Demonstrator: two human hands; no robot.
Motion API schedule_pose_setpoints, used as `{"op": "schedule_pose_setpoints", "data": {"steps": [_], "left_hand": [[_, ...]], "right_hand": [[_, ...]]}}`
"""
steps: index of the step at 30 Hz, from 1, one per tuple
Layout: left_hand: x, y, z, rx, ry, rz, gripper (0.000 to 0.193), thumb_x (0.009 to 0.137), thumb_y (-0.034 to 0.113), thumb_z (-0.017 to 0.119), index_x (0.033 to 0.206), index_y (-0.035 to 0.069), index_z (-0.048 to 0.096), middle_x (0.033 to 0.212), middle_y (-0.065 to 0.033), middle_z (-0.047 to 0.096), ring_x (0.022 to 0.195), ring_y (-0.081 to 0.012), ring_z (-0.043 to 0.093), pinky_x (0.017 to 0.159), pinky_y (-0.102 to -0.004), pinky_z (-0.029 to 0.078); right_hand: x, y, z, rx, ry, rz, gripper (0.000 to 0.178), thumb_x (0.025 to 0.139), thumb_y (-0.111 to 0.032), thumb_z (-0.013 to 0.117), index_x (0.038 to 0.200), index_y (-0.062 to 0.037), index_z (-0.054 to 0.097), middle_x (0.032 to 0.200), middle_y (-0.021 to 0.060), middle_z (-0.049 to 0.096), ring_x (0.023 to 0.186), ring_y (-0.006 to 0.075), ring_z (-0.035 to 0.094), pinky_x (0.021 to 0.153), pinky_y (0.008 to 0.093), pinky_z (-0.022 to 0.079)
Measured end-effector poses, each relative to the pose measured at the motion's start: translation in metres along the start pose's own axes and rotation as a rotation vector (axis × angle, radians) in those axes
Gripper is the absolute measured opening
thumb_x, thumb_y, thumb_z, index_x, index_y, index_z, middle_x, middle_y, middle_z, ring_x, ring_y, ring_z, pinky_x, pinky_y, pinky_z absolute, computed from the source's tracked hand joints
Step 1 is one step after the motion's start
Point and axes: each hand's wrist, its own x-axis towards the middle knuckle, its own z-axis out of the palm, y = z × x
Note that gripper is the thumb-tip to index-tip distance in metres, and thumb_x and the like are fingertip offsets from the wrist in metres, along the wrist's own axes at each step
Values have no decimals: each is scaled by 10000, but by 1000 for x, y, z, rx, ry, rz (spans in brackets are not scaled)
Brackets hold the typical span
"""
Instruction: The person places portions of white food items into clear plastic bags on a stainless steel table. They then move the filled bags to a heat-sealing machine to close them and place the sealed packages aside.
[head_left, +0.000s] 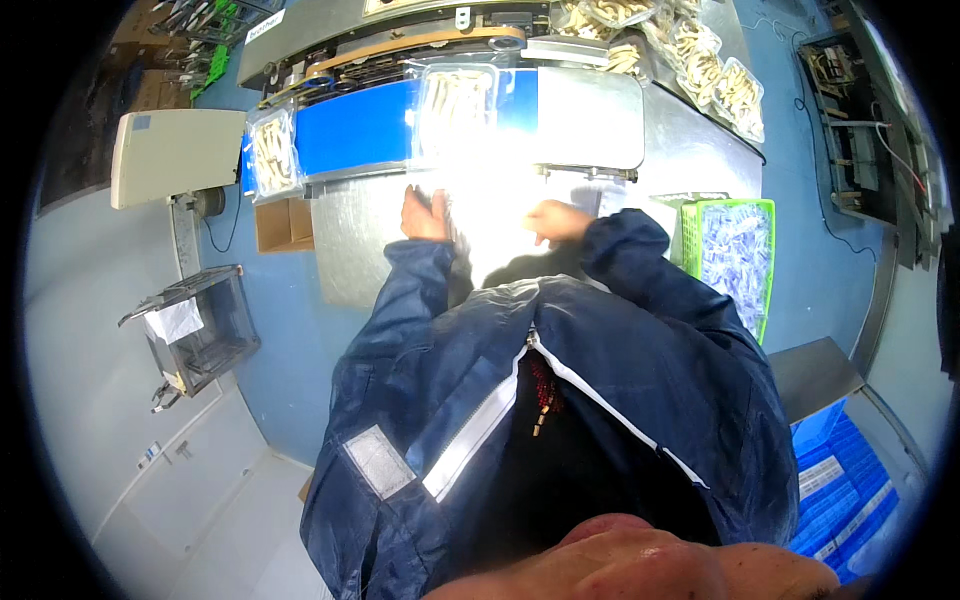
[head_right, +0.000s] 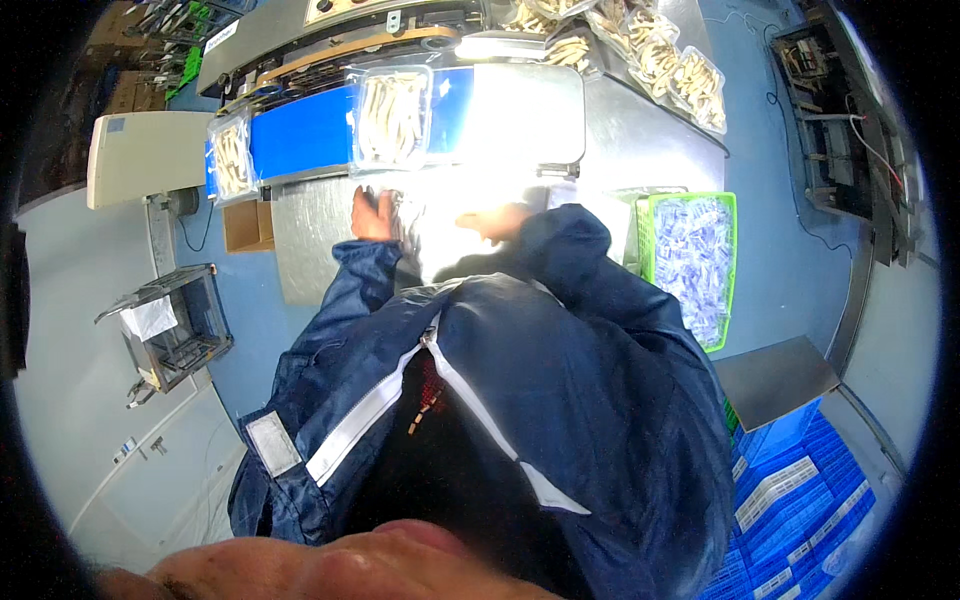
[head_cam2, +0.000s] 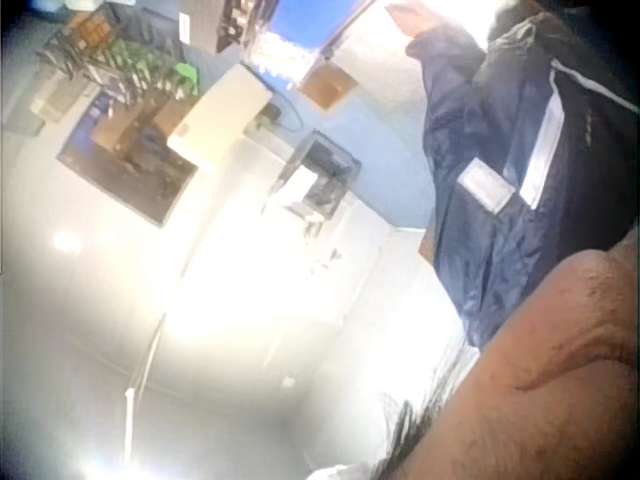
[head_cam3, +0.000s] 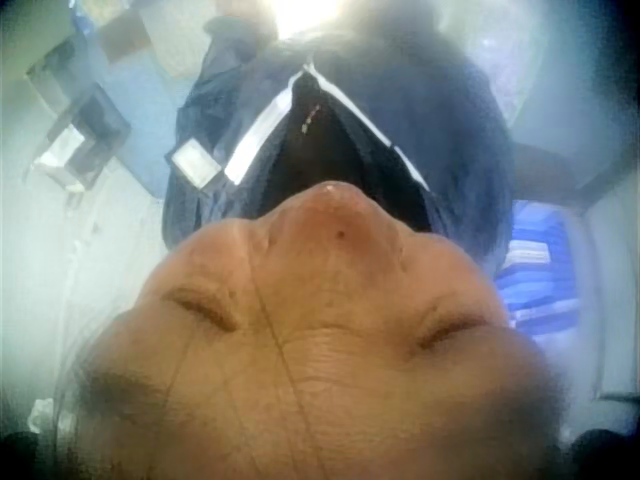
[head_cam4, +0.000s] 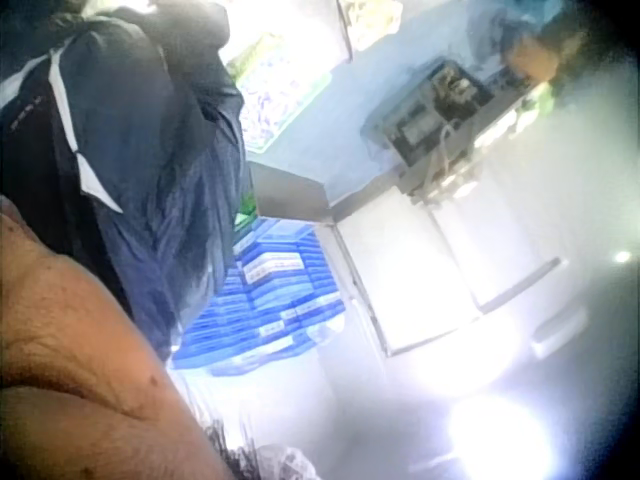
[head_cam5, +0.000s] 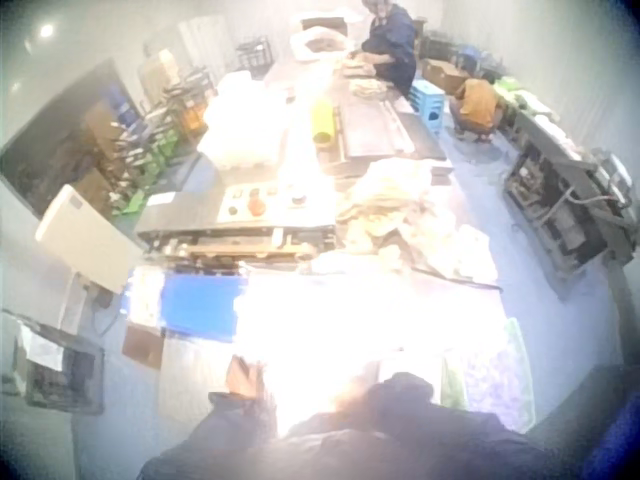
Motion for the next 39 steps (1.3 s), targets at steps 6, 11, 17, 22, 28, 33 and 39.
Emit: {"op": "schedule_pose_setpoints", "data": {"steps": [6, 11, 17, 22, 28, 33, 39], "left_hand": [[-41, -19, 42, -788, -370, -559, 252, 871, 196, 702, 1010, -11, 668, 880, -40, 668, 753, -142, 571, 712, -285, 478], [-70, -66, 23, -893, -567, -419, 130, 965, 146, 576, 931, 32, 630, 913, -39, 683, 774, -104, 579, 735, -263, 474], [-59, 59, -64, -936, -598, -321, 172, 1010, 208, 497, 961, 51, 548, 1030, -141, 691, 919, -170, 632, 848, -302, 483], [-24, 152, -92, -1059, -475, -242, 191, 999, 214, 522, 966, 30, 565, 1022, -147, 686, 909, -153, 620, 843, -296, 475], [49, 227, -16, -1068, -432, -241, 203, 955, 198, 594, 1006, 3, 619, 874, -42, 660, 784, -117, 592, 731, -255, 475], [131, 185, 102, -942, -552, -8, 118, 930, 166, 602, 959, 53, 624, 848, -24, 647, 732, -127, 591, 663, -246, 458], [145, 212, 91, -987, -667, -413, 194, 939, 195, 570, 1067, 52, 596, 998, -34, 647, 917, -171, 602, 827, -344, 466]], "right_hand": [[42, 51, 26, 451, 145, -59, 281, 923, -252, 615, 1046, -1, 629, 894, 49, 627, 757, 130, 608, 601, 248, 491], [4, 70, 26, 477, 151, -75, 387, 920, -267, 625, 1183, 13, 582, 1031, 52, 597, 805, 107, 562, 619, 251, 473], [-75, 6, 8, 562, 103, -175, 176, 896, -221, 637, 907, -60, 706, 709, -25, 570, 635, 79, 498, 593, 230, 415], [-121, -49, -24, 695, 471, -397, 200, 927, -227, 627, 904, -38, 688, 673, -73, 451, 598, 36, 362, 548, 221, 293], [-100, -67, -102, 1093, 806, -484, 130, 895, -127, 623, 850, -5, 626, 682, -30, 479, 488, 39, 334, 429, 205, 229], [-67, -56, -156, 1149, 854, -363, 121, 882, -126, 633, 839, -16, 603, 680, -8, 491, 471, 52, 341, 400, 226, 216], [-53, -68, -183, 1049, 858, -273, 116, 875, -137, 635, 837, -29, 614, 688, -4, 521, 475, 70, 359, 400, 240, 230]]}}
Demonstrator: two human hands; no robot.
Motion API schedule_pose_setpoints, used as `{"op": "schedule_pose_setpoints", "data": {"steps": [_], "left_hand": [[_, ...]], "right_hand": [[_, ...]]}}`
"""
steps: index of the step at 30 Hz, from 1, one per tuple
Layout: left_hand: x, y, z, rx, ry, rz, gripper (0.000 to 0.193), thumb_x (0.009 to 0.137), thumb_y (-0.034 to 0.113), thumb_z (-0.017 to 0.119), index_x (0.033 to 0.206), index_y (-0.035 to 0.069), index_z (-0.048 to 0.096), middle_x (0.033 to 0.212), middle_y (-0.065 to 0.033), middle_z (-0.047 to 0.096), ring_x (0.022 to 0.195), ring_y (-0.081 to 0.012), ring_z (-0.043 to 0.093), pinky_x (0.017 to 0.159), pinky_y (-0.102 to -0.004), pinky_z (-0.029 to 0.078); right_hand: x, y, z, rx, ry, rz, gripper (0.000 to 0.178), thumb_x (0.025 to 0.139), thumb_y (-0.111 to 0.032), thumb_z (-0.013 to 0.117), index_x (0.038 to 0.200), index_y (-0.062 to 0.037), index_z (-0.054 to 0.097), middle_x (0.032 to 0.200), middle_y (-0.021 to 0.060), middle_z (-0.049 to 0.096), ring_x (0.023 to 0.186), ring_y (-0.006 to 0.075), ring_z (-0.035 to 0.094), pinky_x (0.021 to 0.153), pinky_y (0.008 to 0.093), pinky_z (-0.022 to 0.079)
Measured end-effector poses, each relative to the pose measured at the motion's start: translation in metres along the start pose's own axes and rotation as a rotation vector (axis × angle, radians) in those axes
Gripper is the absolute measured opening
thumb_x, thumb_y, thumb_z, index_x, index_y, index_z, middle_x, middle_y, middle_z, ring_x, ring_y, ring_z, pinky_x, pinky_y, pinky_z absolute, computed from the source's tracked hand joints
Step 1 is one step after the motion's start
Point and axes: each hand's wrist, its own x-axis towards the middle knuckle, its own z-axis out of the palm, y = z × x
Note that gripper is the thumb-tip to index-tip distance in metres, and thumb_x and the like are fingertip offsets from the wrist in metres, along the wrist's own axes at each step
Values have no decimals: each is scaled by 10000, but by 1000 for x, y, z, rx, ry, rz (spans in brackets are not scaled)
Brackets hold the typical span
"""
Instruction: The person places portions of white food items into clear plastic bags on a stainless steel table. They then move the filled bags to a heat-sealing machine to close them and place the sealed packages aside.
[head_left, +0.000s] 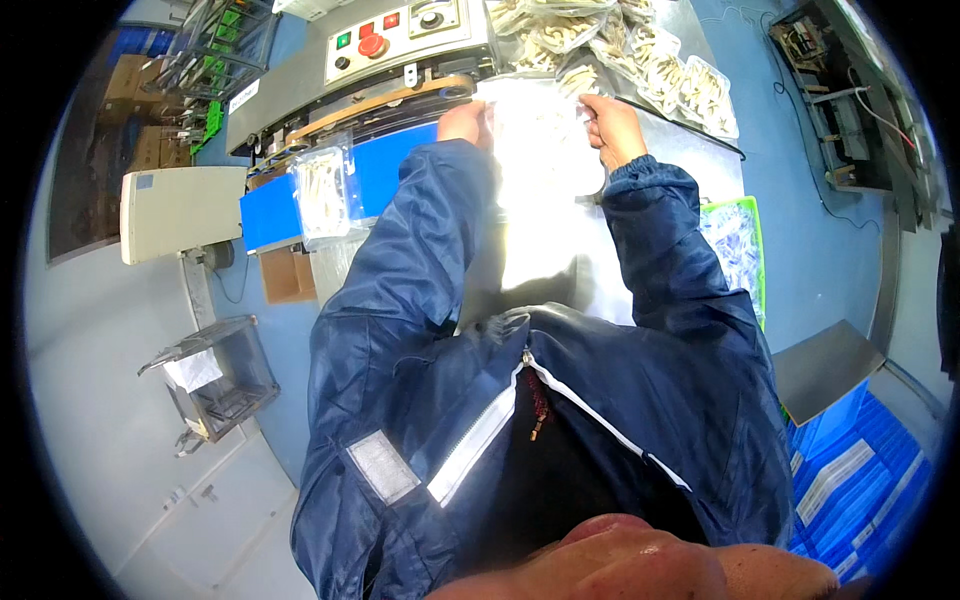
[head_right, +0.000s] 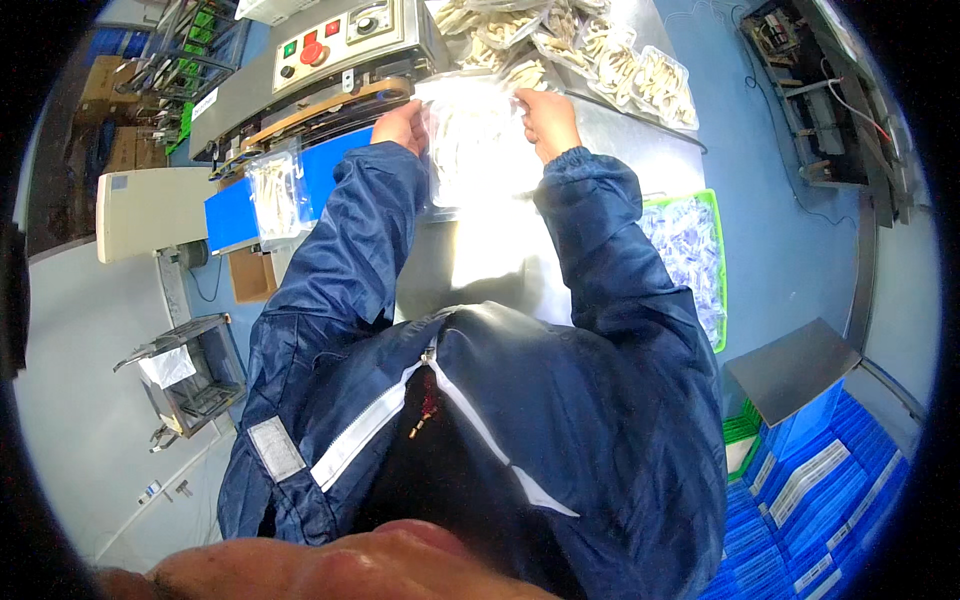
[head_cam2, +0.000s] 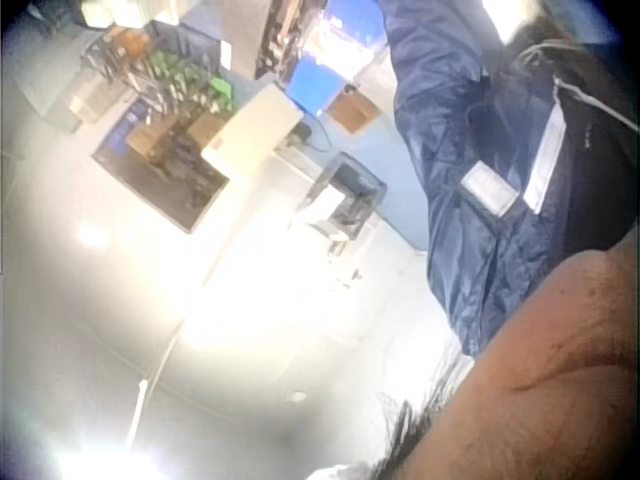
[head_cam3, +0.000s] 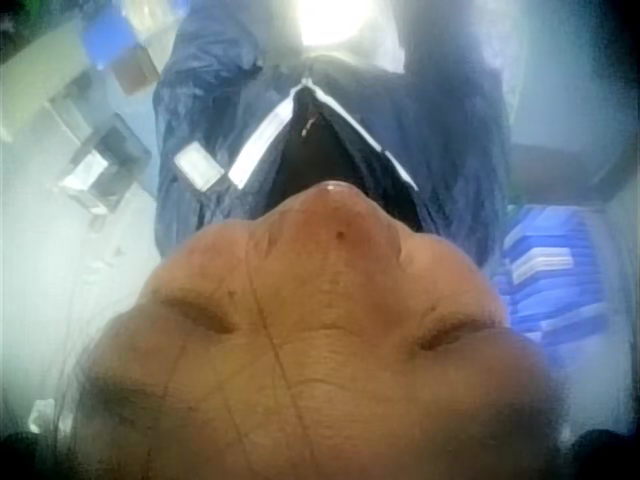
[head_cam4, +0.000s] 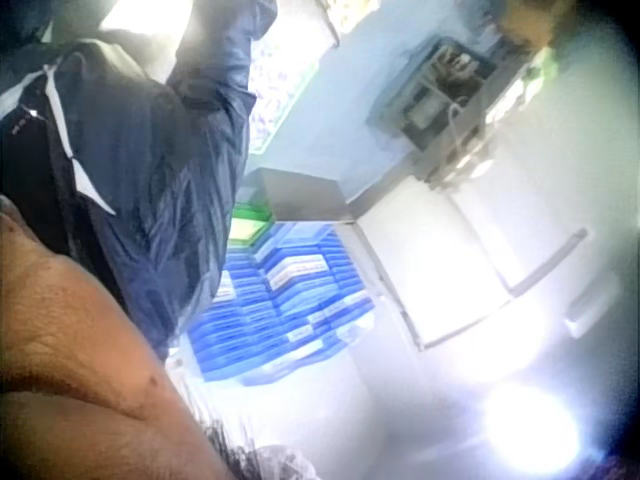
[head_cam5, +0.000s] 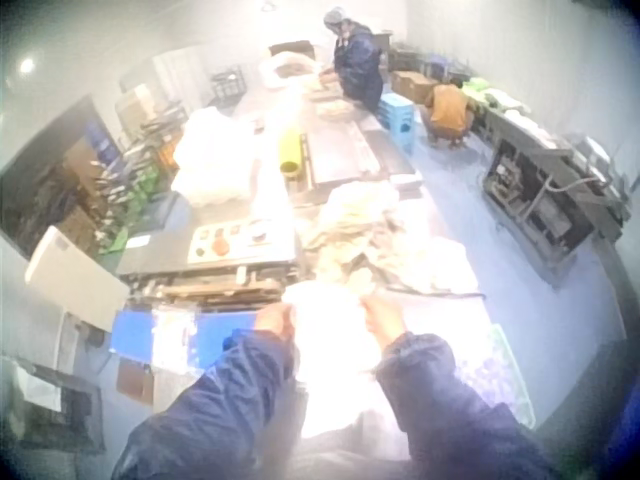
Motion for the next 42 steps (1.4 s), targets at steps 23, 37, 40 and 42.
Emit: {"op": "schedule_pose_setpoints", "data": {"steps": [23, 37, 40, 42], "left_hand": [[21, 2, -108, 134, 303, 371, 98, 845, 67, 546, 847, 26, 636, 772, -168, 639, 683, -335, 607, 620, -404, 480], [-262, -44, -59, 225, -57, 198, 155, 918, 8, 526, 1066, 8, 573, 947, -78, 642, 745, -150, 620, 676, -275, 485], [-276, -37, -41, 248, -183, 173, 149, 963, 79, 531, 1090, 7, 563, 938, -63, 645, 758, -136, 613, 707, -268, 483], [-278, -32, -41, 286, -147, 241, 144, 967, 88, 529, 1081, 8, 566, 936, -57, 642, 762, -129, 601, 721, -264, 478]], "right_hand": [[31, 39, 51, -572, -198, -216, 302, 813, -277, 635, 788, 12, 717, 689, 99, 680, 585, 173, 613, 585, 318, 489], [-60, 117, -142, -2000, -202, -600, 184, 830, -166, 606, 993, -102, 663, 980, 113, 694, 875, 294, 670, 766, 487, 493], [-39, 129, -151, -1993, -257, -490, 284, 770, -279, 707, 1008, -139, 641, 941, 83, 689, 888, 278, 666, 750, 464, 474], [-26, 124, -156, -1927, -292, -451, 204, 786, -308, 685, 904, -143, 665, 887, 58, 689, 867, 282, 664, 734, 456, 475]]}}
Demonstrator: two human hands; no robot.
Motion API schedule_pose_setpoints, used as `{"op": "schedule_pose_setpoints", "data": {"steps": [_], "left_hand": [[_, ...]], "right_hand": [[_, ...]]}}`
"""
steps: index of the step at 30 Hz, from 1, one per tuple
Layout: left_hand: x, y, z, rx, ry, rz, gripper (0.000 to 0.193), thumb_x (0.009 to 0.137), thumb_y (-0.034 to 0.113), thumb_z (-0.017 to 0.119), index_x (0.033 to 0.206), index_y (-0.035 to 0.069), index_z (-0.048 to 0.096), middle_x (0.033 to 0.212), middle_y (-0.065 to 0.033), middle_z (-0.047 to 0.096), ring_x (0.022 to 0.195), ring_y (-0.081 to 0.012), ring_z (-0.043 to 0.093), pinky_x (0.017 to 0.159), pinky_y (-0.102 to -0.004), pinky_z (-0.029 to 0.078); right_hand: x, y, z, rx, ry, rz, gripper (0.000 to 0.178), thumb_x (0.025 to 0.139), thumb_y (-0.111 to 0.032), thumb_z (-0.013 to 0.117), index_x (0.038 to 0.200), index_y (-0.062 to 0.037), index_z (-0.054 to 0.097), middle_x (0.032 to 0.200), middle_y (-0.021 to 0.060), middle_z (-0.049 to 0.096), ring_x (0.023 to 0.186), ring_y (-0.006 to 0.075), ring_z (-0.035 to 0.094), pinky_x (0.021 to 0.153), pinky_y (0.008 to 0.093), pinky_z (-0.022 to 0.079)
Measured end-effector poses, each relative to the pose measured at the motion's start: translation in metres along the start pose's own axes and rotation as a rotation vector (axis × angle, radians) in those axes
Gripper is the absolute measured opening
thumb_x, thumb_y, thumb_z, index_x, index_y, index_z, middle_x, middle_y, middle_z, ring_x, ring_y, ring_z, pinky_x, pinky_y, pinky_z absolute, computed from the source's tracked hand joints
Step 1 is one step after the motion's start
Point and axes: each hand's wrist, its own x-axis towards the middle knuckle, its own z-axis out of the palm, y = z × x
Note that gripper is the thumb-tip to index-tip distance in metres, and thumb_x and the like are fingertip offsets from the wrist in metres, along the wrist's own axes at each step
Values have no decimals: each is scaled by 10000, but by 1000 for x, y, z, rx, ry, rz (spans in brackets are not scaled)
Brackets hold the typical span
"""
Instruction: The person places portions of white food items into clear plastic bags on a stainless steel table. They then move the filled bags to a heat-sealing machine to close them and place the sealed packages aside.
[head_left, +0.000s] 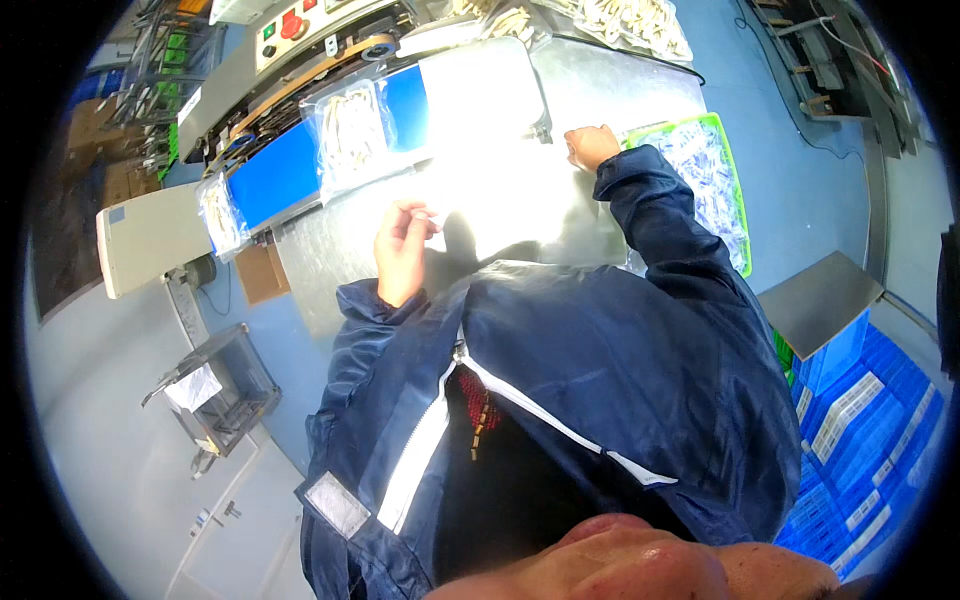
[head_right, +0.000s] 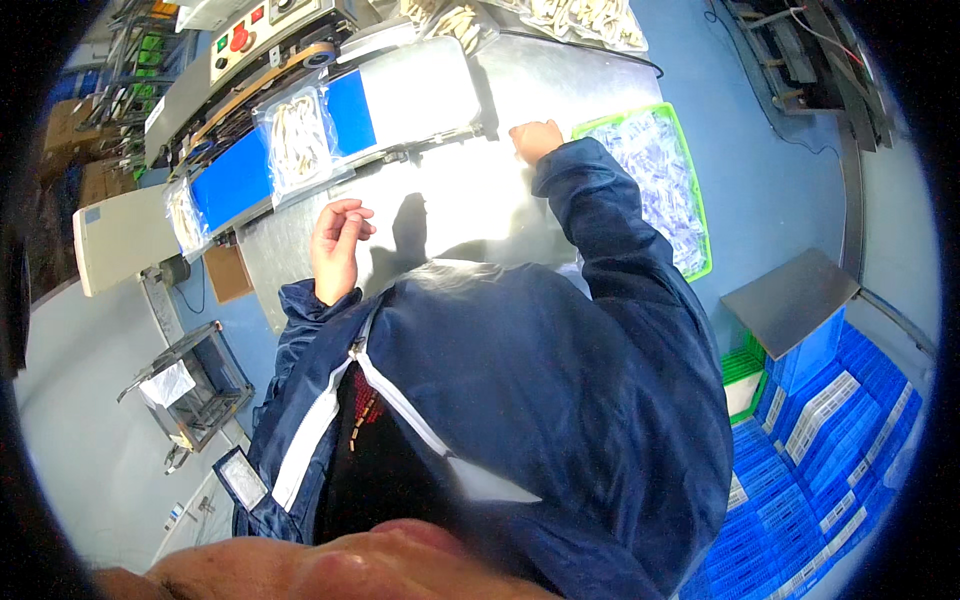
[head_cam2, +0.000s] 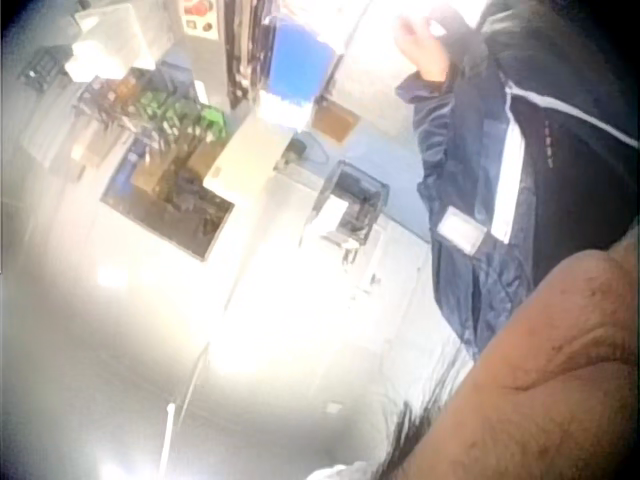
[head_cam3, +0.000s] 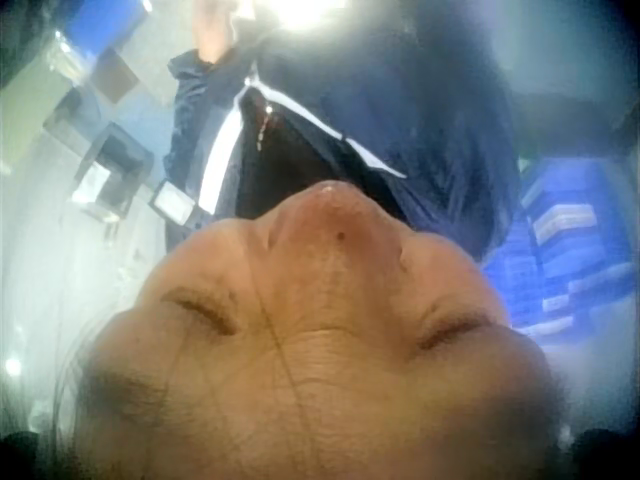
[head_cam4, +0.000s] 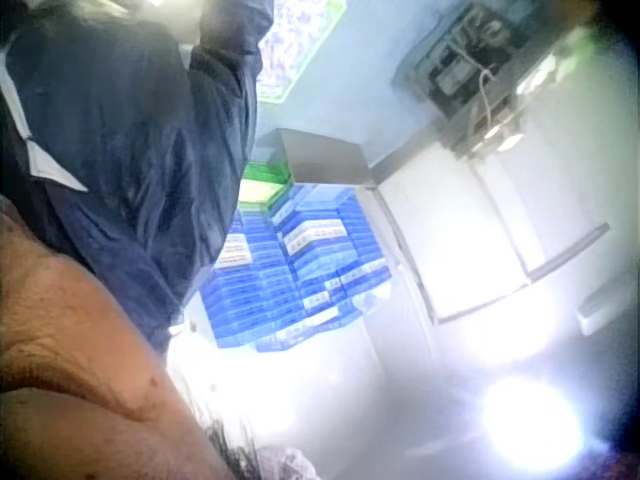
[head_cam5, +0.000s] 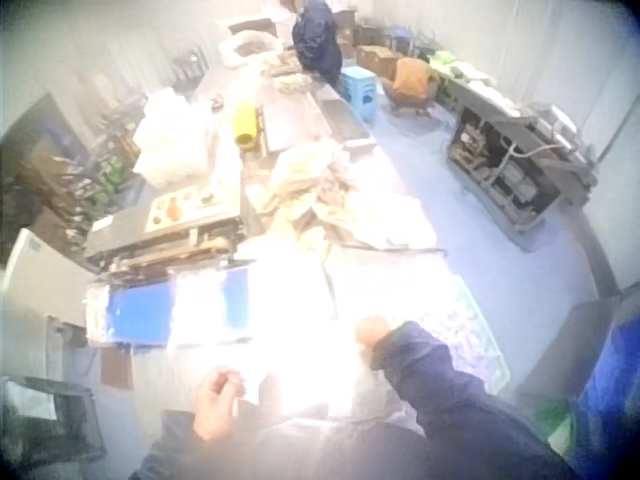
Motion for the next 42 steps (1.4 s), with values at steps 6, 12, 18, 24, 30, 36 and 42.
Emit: {"op": "schedule_pose_setpoints", "data": {"steps": [6, 12, 18, 24, 30, 36, 42], "left_hand": [[-27, -9, -1, 0, 66, -6, 131, 953, 76, 524, 1054, 11, 577, 924, -47, 626, 766, -127, 584, 731, -258, 465], [-39, -12, 40, 207, -427, -45, 310, 977, 211, 572, 1229, 48, 494, 1063, -56, 611, 903, -118, 582, 783, -270, 464], [-45, 0, 45, 157, -603, -160, 180, 954, 210, 613, 1003, 41, 573, 918, -27, 633, 820, -95, 585, 764, -251, 459], [-105, -15, 40, -65, -352, -71, 204, 935, 251, 642, 956, 57, 580, 928, -27, 619, 900, -111, 554, 788, -276, 462], [-147, -55, 33, -30, -127, -28, 192, 947, 220, 609, 915, 33, 584, 854, -33, 604, 810, -105, 522, 750, -261, 440], [-168, -36, 49, 43, 114, 255, 138, 950, 156, 573, 960, 19, 576, 887, -44, 619, 838, -128, 577, 759, -275, 471], [-148, -25, 90, 115, -86, 218, 275, 928, 151, 640, 1123, 39, 482, 1070, -67, 561, 1025, -149, 546, 829, -301, 466]], "right_hand": [[-41, -22, -37, -32, 243, -47, 193, 826, -202, 545, 785, -102, 705, 829, 112, 693, 816, 311, 668, 726, 463, 498], [-115, -89, -97, 984, 45, -233, 292, 821, -287, 649, 768, -1, 665, 739, 178, 634, 675, 302, 613, 622, 391, 461], [-171, -150, -115, 1177, 306, -260, 290, 927, -243, 585, 782, 8, 598, 689, 156, 547, 612, 275, 524, 598, 376, 419], [-206, -193, -111, 1208, 271, -153, 216, 946, -186, 557, 848, 4, 590, 723, 129, 589, 653, 201, 608, 601, 326, 471], [-240, -211, -97, 890, 269, -294, 167, 789, -142, 660, 818, 3, 584, 769, 191, 627, 687, 346, 636, 630, 400, 491], [-244, -218, -85, 1262, 216, -125, 193, 879, -129, 608, 750, -16, 520, 699, 77, 590, 670, 172, 656, 571, 306, 478], [-229, -171, -101, 1650, -37, -235, 137, 896, -130, 619, 816, -52, 540, 745, 24, 600, 656, 108, 578, 596, 252, 496]]}}
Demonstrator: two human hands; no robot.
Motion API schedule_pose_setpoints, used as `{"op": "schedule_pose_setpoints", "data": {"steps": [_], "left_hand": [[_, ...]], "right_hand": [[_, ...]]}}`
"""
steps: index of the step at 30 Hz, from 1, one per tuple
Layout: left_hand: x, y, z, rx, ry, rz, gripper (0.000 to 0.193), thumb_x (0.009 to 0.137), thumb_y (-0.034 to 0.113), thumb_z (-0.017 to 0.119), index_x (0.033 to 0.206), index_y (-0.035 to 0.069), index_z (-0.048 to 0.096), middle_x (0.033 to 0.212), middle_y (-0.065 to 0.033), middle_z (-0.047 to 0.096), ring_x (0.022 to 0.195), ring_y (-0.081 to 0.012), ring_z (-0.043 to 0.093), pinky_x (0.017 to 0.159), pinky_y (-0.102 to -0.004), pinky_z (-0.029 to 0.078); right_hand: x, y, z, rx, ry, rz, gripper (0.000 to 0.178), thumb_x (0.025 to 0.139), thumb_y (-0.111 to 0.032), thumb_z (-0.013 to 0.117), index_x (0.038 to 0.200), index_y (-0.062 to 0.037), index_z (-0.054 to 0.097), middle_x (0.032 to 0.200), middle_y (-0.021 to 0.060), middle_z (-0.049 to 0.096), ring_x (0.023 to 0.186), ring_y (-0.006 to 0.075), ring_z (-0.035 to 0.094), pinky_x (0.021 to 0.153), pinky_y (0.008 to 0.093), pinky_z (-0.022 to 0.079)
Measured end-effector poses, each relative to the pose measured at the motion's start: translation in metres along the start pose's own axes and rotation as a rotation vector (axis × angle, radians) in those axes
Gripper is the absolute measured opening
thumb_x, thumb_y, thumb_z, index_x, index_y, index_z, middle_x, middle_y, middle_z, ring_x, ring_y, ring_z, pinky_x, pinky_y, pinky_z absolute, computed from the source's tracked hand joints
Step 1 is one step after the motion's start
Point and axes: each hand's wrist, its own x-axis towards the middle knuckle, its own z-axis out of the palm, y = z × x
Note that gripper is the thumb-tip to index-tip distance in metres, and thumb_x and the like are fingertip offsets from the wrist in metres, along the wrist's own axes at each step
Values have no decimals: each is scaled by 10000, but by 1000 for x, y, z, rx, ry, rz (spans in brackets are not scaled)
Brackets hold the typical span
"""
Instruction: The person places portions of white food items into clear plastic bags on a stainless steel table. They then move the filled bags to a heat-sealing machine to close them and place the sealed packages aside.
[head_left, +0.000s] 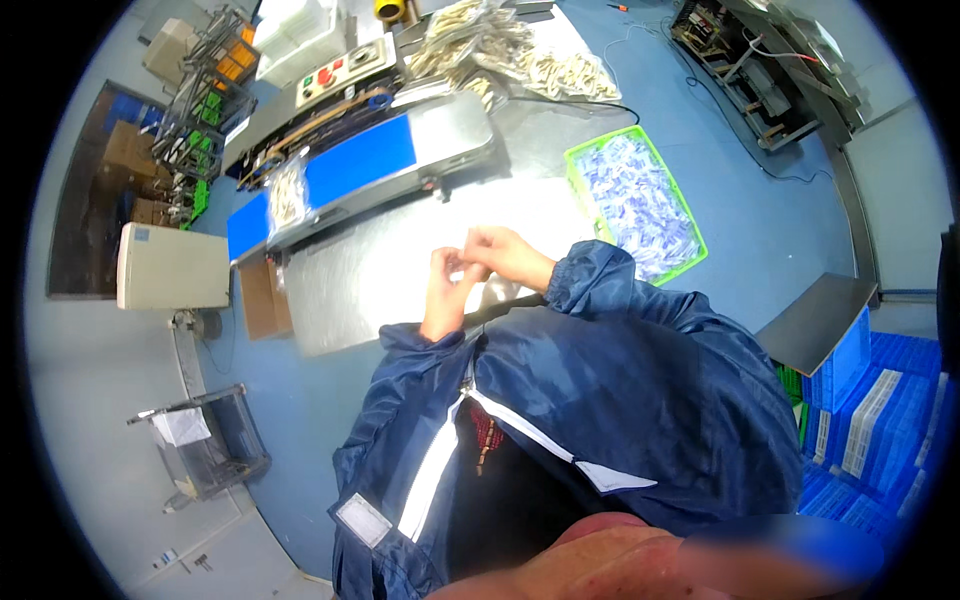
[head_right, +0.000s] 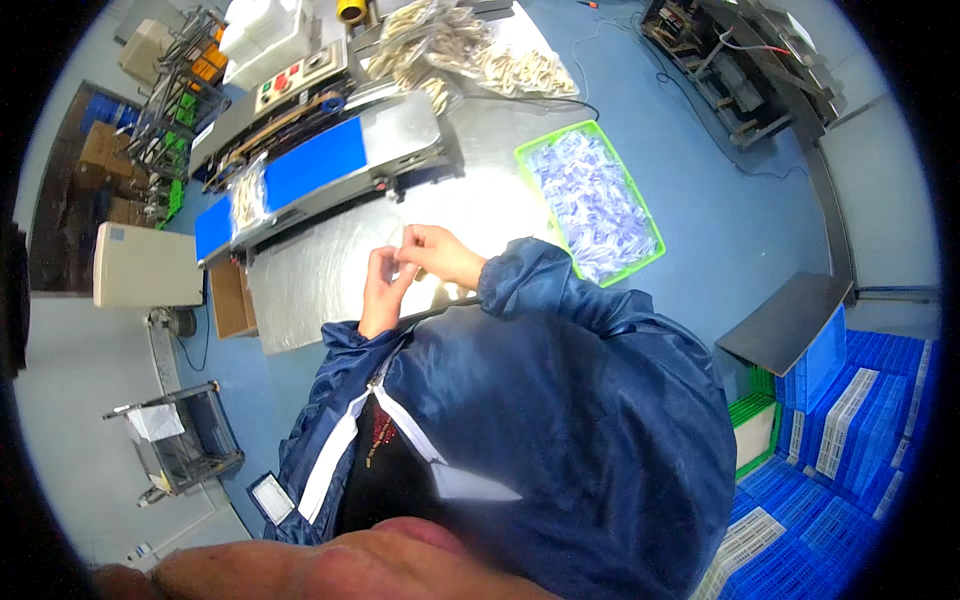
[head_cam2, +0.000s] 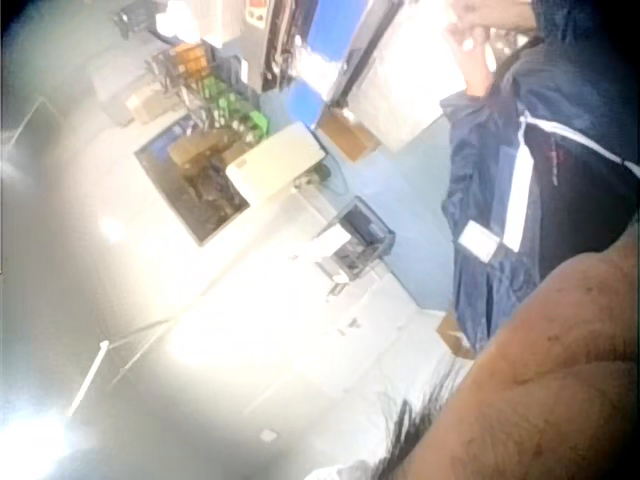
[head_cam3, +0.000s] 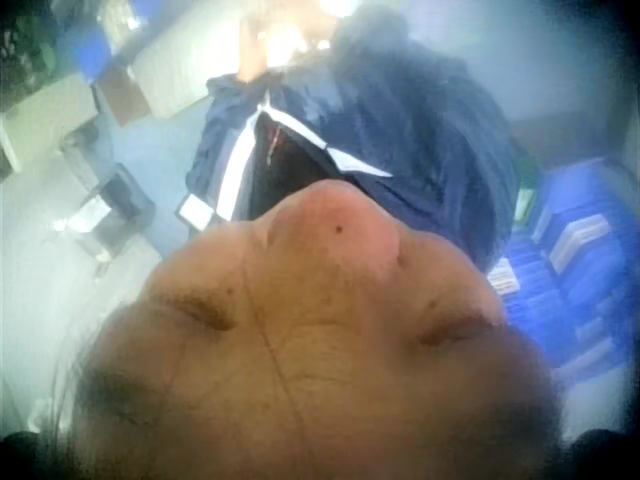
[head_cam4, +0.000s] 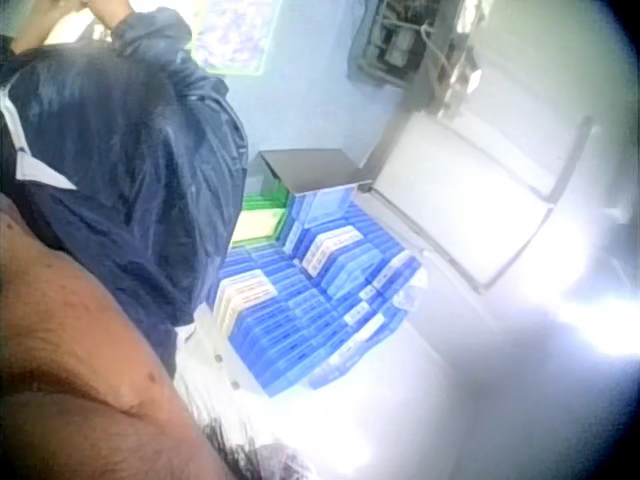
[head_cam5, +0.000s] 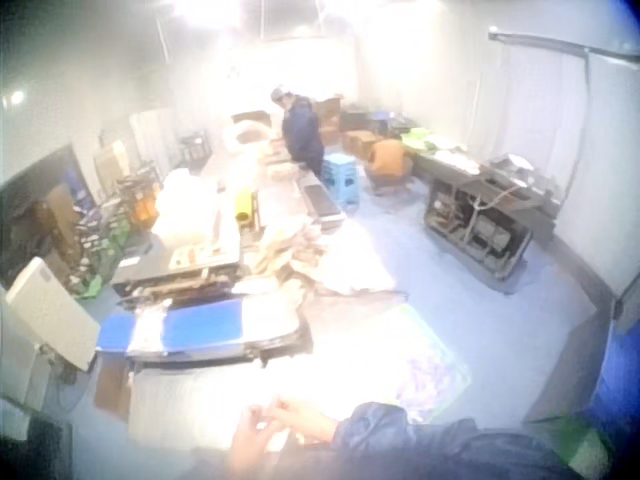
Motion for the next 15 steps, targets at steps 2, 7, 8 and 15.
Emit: {"op": "schedule_pose_setpoints", "data": {"steps": [2, 7, 8, 15], "left_hand": [[18, -7, 5, -143, -80, -111, 169, 952, 168, 605, 1039, 59, 510, 994, -49, 599, 957, -142, 582, 806, -302, 489], [60, -28, 58, -64, -144, -270, 197, 938, 70, 559, 1117, 85, 477, 1017, -37, 587, 922, -112, 584, 769, -272, 501], [70, -31, 67, 3, -225, -310, 274, 934, 45, 539, 1190, 73, 446, 1052, -55, 572, 950, -131, 581, 753, -275, 509], [77, -74, 49, 397, 17, -550, 282, 845, -20, 528, 1117, 42, 564, 1072, -163, 633, 999, -305, 607, 822, -381, 526]], "right_hand": [[10, 12, -38, 16, -74, -18, 90, 896, -108, 589, 847, -39, 561, 778, 33, 607, 701, 116, 596, 636, 261, 501], [14, 18, -122, 67, -208, 18, 73, 872, -51, 578, 827, -21, 529, 771, 31, 590, 713, 118, 615, 626, 266, 523], [17, 17, -133, 96, -223, -4, 81, 875, -44, 575, 819, -17, 522, 775, 33, 590, 723, 120, 619, 633, 261, 525], [107, -28, -303, -268, -547, 71, 149, 944, -114, 572, 1016, -8, 648, 844, 48, 654, 760, 145, 613, 709, 286, 511]]}}
